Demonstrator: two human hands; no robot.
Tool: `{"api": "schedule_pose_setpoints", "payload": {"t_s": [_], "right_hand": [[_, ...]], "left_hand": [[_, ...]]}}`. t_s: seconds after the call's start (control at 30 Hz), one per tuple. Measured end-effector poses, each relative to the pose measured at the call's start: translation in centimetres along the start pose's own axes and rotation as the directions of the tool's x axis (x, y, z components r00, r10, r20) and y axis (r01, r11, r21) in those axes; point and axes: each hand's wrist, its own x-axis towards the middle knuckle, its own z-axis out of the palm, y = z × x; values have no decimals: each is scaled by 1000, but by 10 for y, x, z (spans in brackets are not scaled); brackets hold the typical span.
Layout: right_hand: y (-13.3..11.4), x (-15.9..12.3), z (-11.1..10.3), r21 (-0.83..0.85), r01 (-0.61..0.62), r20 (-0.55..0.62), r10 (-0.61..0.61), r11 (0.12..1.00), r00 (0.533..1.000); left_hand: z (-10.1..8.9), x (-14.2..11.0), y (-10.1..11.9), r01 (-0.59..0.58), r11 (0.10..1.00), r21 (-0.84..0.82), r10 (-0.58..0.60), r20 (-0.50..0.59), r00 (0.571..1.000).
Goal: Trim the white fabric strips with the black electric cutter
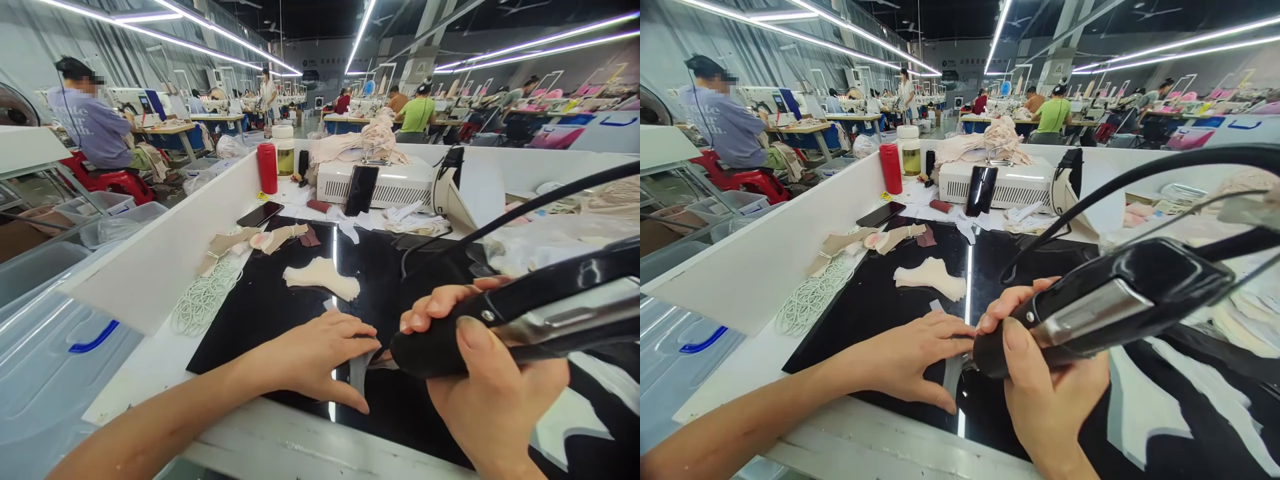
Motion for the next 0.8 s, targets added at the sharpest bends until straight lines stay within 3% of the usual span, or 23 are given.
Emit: {"api": "schedule_pose_setpoints", "payload": {"t_s": [0.63,0.8], "right_hand": [[-12,-18,1,-27,-24,-12,23,999,1000],[-15,-11,-4,-47,-56,-62,53,997,997]], "left_hand": [[3,4,-3,-35,999,41,36,-12,999],[5,-2,-8,-58,996,64,64,-82,995]]}}
